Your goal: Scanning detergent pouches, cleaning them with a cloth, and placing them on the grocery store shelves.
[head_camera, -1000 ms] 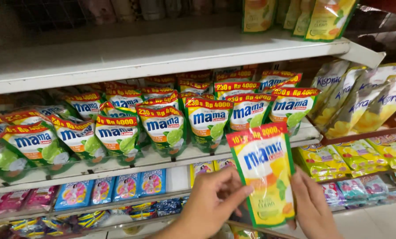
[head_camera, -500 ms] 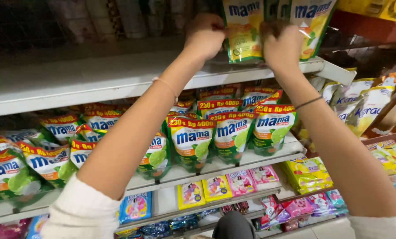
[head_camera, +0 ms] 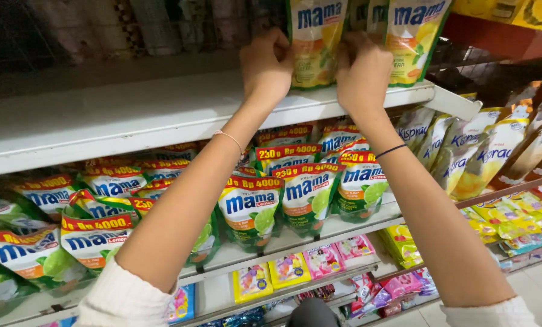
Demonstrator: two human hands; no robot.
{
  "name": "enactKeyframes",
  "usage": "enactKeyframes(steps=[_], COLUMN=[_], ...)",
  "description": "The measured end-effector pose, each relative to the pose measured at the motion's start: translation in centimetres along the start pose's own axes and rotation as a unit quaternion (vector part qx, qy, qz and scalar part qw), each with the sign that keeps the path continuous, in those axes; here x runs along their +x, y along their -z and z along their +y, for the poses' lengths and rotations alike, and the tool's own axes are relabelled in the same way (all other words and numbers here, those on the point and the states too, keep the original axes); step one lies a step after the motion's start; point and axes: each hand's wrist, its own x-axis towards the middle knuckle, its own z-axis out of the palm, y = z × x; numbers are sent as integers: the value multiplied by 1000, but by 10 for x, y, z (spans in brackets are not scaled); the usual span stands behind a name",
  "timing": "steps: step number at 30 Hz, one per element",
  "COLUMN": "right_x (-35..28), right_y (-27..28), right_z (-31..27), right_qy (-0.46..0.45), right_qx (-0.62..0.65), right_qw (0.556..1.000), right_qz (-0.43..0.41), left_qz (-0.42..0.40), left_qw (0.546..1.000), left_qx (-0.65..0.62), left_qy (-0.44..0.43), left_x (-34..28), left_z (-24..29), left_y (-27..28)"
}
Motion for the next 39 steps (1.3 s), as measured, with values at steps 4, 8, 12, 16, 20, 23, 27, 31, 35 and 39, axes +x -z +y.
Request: enactKeyframes(steps=[4, 8, 12, 16, 20, 23, 27, 31, 35, 39], right_x=[2, 1, -2, 1, 3, 2, 0, 0, -4, -2], right_y=[-3, -4, -2, -1, -1, -6, -6, -7, -11, -8], right_z=[2, 2, 3, 0, -5, 7, 7, 11, 18, 11], right_qy=[11, -7, -14, 82, -61, -11, 0, 27, 57, 11], right_qx=[33, 46, 36, 49, 82, 53, 30, 15, -42, -35], right_qw=[999, 998, 998, 995, 993, 994, 993, 991, 991, 990], right_qz=[-41, -49, -58, 0, -62, -100, -118, -132, -117, -136], left_qz=[4, -43, -65, -65, -148, -231, -279, -286, -289, -284], left_qw=[1000, 997, 995, 997, 988, 968, 952, 950, 956, 951], left_qx=[-13, -56, -67, -8, 2, -96, -125, -122, -44, 111], left_qy=[-8, 17, 19, 44, 43, 38, 30, 5, 28, 53], left_x=[3, 4, 6, 11, 24, 16, 13, 13, 12, 7], left_z=[-6, -9, -16, -12, -86, -57, -61, -62, -48, -15], left_y=[-1, -7, -15, -15, -75, -62, -66, -69, -60, -42])
